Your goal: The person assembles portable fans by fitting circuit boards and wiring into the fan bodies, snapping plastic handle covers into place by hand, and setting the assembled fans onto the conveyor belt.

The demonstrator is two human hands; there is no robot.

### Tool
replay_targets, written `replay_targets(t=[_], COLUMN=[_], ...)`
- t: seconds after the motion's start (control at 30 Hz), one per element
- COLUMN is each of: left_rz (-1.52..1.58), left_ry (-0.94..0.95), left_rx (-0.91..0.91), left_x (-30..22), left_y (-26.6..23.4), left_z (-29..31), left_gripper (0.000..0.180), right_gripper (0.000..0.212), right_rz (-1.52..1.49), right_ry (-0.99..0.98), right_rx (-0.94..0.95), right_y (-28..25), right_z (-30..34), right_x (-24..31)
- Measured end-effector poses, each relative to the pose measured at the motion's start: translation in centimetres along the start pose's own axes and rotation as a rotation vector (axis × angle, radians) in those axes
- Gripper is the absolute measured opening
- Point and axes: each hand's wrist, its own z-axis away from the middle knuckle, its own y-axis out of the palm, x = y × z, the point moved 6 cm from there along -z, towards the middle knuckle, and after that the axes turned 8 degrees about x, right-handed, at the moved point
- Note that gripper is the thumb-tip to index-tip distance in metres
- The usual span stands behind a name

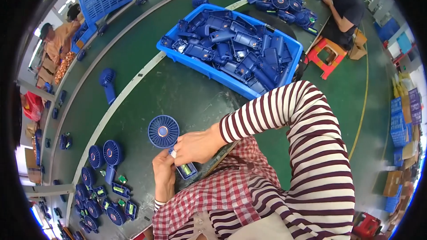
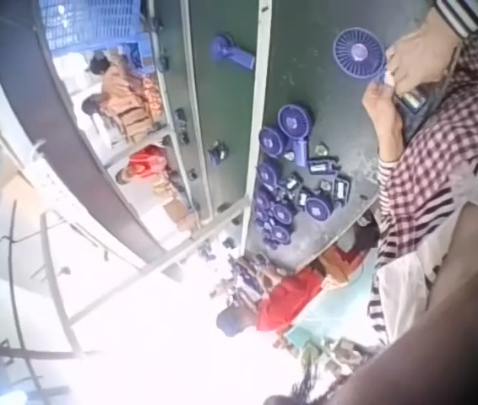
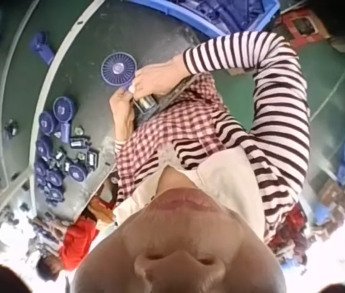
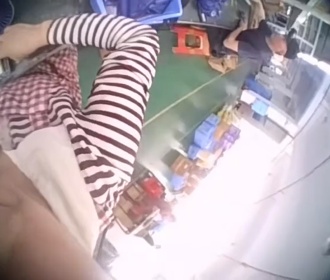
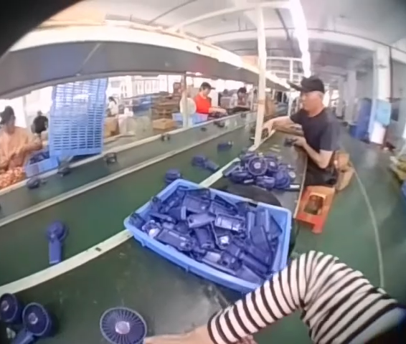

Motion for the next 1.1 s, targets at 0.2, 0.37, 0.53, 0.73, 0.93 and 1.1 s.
replay_targets(t=[0.2,0.37,0.53,0.73,0.93,1.1], left_rz=[0.002,0.085,0.17,0.155,0.195,0.261], left_ry=[0.022,0.005,-0.016,-0.059,-0.044,-0.016], left_rx=[-0.07,-0.083,-0.105,-0.139,-0.203,-0.206], left_x=[-1.0,-0.6,0.7,-0.4,-0.4,-0.5], left_y=[-1.9,-1.8,-2.9,-2.3,-2.8,-1.8], left_z=[-0.2,0.1,-0.6,-0.9,-0.3,0.1], left_gripper=[0.022,0.023,0.023,0.022,0.021,0.02], right_gripper=[0.03,0.05,0.059,0.061,0.052,0.053], right_rz=[0.305,0.54,0.407,0.576,-0.271,-0.849], right_ry=[1.012,1.54,1.528,1.411,0.702,0.583], right_rx=[-0.369,-0.143,-0.01,-0.216,-0.772,-0.904], right_y=[-11.5,-12.2,-10.6,-14.3,-10.5,-3.3], right_z=[11.6,24.7,26.8,22.3,9.1,1.3], right_x=[-6.7,-14.4,-17.2,-12.1,-5.6,-4.6])
